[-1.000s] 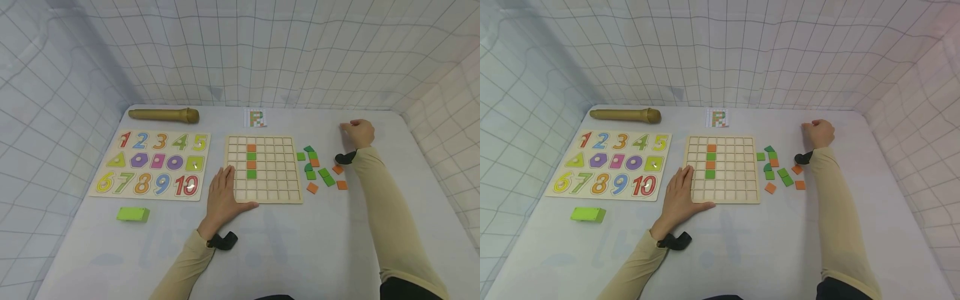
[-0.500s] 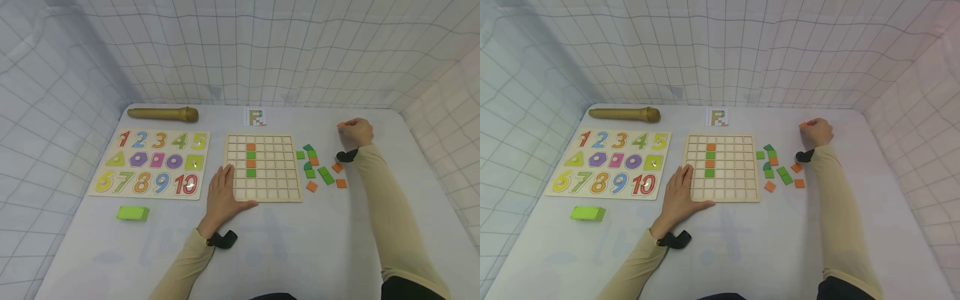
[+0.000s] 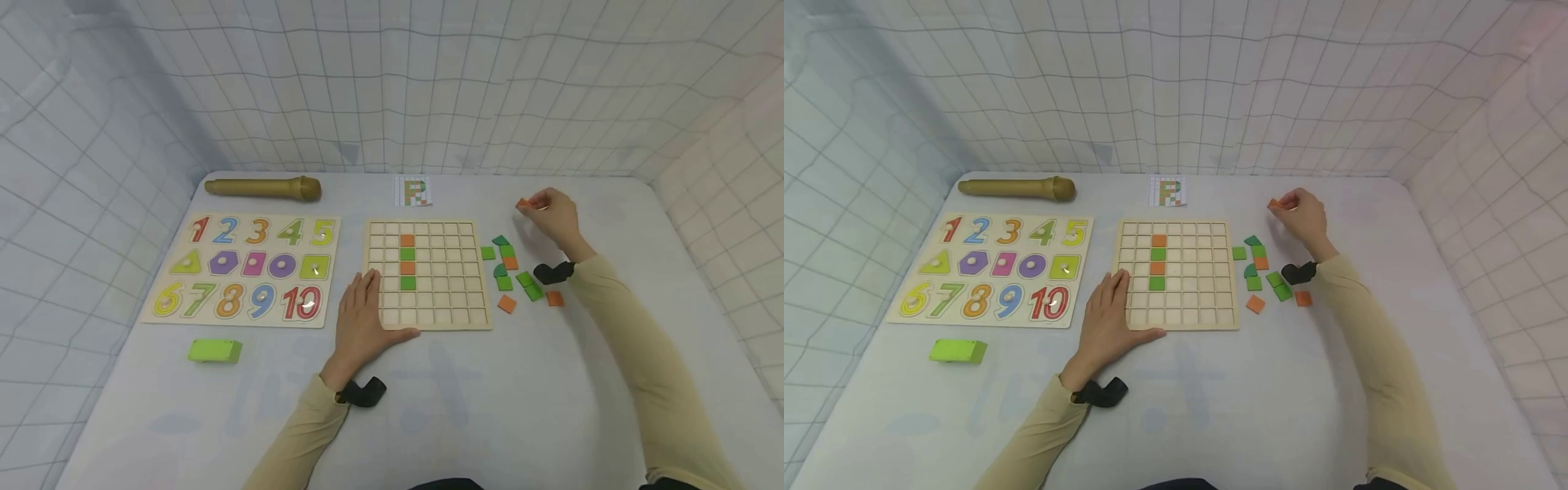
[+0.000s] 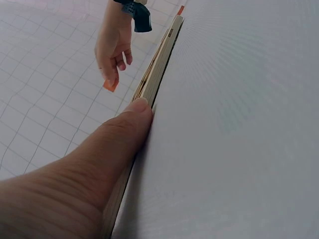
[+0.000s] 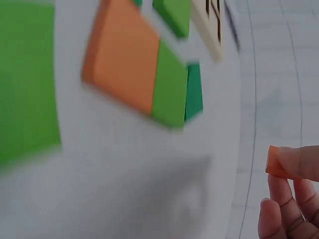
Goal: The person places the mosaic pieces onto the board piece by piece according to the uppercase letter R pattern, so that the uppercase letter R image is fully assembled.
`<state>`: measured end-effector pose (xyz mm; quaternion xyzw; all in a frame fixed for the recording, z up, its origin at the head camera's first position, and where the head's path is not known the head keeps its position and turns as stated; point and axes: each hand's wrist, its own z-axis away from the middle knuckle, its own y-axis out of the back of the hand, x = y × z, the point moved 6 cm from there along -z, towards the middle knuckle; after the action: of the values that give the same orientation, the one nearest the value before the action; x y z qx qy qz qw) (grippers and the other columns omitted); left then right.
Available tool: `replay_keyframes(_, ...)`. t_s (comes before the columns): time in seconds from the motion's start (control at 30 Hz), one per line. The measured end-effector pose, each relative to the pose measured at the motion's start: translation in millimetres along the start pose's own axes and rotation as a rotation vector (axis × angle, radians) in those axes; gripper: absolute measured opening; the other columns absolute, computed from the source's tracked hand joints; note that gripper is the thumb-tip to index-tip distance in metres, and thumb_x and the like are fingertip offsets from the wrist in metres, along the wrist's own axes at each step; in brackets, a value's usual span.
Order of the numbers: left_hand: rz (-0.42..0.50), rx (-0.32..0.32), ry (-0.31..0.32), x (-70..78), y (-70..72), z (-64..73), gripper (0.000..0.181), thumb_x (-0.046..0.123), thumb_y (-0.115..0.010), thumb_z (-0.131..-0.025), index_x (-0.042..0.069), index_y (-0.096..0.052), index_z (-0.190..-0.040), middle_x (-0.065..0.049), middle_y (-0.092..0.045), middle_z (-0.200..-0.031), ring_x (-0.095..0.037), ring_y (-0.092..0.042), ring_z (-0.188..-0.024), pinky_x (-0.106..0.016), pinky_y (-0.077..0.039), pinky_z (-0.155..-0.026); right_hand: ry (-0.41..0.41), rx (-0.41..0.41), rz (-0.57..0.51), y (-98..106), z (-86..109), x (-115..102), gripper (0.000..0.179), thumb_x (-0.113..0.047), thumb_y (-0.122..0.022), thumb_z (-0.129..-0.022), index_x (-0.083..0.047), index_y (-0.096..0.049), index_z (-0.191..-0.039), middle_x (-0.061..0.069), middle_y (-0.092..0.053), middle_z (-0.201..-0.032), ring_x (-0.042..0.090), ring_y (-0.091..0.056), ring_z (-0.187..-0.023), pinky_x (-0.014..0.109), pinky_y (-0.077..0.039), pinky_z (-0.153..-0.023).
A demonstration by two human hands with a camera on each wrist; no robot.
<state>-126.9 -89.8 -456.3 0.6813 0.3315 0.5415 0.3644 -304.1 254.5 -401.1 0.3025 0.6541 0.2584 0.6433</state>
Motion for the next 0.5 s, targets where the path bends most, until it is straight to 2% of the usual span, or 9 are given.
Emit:
replay_keyframes(0.13,-0.001,-0.010,0.008,-0.7,-0.5,-0.8,0.121,0.068,-0.075,-0.061,0.002,-0.023,-0.149,-0.013,-0.023,-0.152,-0.030,-0.010,-0.141,-0.046,-0.013,-0.111,0.153,-0.075,-0.072,-24.0,22.9,-36.8,0.027,-0.024,-0.070,-0.088,-0.001,-0.057,-0.096,0.014,-0.060,-0.097,0.022,-0.055,-0.080,0.028,-0.042,-0.062)
replay_keyframes(0.27,-0.002,-0.006,0.010,-2.6,-1.4,-0.9,0.121,0.067,-0.075,-0.061,0.002,-0.023,-0.149,-0.013,-0.023,-0.152,-0.030,-0.010,-0.141,-0.047,-0.014,-0.111,0.300,-0.174,-0.123,-51.3,49.8,-69.8,0.023,-0.019,-0.071,-0.087,-0.002,-0.059,-0.093,0.011,-0.061,-0.092,0.022,-0.055,-0.074,0.029,-0.044,-0.063)
replay_keyframes(0.4,0.002,-0.002,0.005,-3.9,-2.8,-0.7,0.121,0.067,-0.076,-0.061,0.002,-0.024,-0.149,-0.013,-0.023,-0.152,-0.031,-0.010,-0.141,-0.047,-0.014,-0.111,0.409,-0.246,-0.143,-78.0,73.7,-89.2,0.019,-0.015,-0.073,-0.085,-0.003,-0.059,-0.090,0.007,-0.061,-0.085,0.018,-0.053,-0.068,0.029,-0.043,-0.060)
replay_keyframes(0.5,0.000,0.000,0.001,-4.5,-3.9,-0.2,0.121,0.067,-0.076,-0.061,0.002,-0.024,-0.149,-0.013,-0.024,-0.152,-0.031,-0.010,-0.141,-0.047,-0.014,-0.111,0.456,-0.295,-0.153,-96.1,88.4,-97.2,0.017,-0.014,-0.074,-0.084,-0.006,-0.059,-0.087,0.003,-0.060,-0.079,0.017,-0.052,-0.064,0.028,-0.042,-0.057)
